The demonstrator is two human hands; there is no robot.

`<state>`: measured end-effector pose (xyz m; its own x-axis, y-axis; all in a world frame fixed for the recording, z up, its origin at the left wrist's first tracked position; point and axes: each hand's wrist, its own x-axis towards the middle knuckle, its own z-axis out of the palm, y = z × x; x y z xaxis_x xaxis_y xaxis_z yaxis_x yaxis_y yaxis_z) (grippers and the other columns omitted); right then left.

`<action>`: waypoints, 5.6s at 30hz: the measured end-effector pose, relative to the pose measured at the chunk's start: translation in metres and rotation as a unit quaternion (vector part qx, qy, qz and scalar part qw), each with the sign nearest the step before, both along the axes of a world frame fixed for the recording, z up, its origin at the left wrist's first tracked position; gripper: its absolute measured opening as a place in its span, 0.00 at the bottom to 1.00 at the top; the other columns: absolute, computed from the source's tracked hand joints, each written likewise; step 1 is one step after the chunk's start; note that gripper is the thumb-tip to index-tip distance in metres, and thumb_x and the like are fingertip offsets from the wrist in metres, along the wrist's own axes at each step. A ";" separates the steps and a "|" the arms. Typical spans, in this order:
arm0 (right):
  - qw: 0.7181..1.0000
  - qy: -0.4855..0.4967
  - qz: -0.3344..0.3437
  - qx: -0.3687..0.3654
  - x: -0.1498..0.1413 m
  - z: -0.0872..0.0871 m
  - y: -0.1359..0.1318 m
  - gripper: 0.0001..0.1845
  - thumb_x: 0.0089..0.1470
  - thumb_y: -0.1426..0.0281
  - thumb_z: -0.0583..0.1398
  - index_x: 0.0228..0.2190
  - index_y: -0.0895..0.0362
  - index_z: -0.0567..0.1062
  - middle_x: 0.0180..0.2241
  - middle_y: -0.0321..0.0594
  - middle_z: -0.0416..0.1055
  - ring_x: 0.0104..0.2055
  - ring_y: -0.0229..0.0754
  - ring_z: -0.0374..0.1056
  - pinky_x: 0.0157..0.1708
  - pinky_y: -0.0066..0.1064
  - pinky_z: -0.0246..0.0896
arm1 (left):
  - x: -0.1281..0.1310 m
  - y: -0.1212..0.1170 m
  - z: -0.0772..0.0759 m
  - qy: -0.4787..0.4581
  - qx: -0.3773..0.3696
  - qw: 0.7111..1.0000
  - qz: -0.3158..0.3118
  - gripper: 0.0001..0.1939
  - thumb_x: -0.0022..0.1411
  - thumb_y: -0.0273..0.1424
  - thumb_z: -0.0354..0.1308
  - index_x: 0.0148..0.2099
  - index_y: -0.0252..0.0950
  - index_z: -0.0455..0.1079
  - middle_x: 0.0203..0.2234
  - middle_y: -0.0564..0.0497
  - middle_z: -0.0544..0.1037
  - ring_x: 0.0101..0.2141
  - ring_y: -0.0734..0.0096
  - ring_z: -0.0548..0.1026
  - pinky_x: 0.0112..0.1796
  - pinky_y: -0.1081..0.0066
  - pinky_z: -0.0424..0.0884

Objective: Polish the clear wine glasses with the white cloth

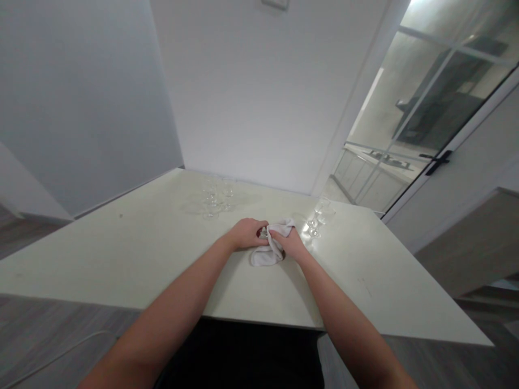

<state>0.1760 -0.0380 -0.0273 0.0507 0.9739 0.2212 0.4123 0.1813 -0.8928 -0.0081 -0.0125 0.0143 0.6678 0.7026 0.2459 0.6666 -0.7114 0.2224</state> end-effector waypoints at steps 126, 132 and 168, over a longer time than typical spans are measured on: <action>1.000 -0.029 0.008 0.006 0.000 0.004 -0.004 0.19 0.44 0.57 0.63 0.36 0.57 0.75 0.35 0.42 0.75 0.38 0.44 0.72 0.40 0.35 0.67 | 0.001 -0.001 -0.002 0.030 0.005 1.000 0.002 0.22 0.54 0.52 0.51 0.38 0.39 0.69 0.27 0.49 0.77 0.28 0.66 0.74 0.27 0.72 0.58; 0.999 -0.041 0.007 0.013 0.000 0.003 -0.003 0.22 0.44 0.55 0.62 0.37 0.57 0.74 0.36 0.43 0.75 0.38 0.44 0.72 0.41 0.35 0.67 | 0.002 -0.001 -0.001 0.034 0.003 0.999 0.009 0.22 0.54 0.52 0.52 0.38 0.39 0.69 0.27 0.50 0.77 0.28 0.66 0.74 0.27 0.72 0.57; 0.999 -0.033 -0.001 0.006 0.001 0.003 -0.005 0.25 0.43 0.53 0.62 0.38 0.58 0.73 0.36 0.43 0.74 0.38 0.44 0.71 0.42 0.37 0.66 | 0.001 -0.001 -0.003 0.024 -0.001 1.000 0.006 0.22 0.53 0.52 0.52 0.38 0.39 0.69 0.26 0.50 0.77 0.28 0.66 0.74 0.28 0.72 0.58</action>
<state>0.1767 -0.0430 -0.0246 0.0369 0.9711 0.2359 0.4708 0.1913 -0.8612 -0.0070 -0.0130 0.0116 0.6699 0.7118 0.2114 0.6857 -0.7022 0.1915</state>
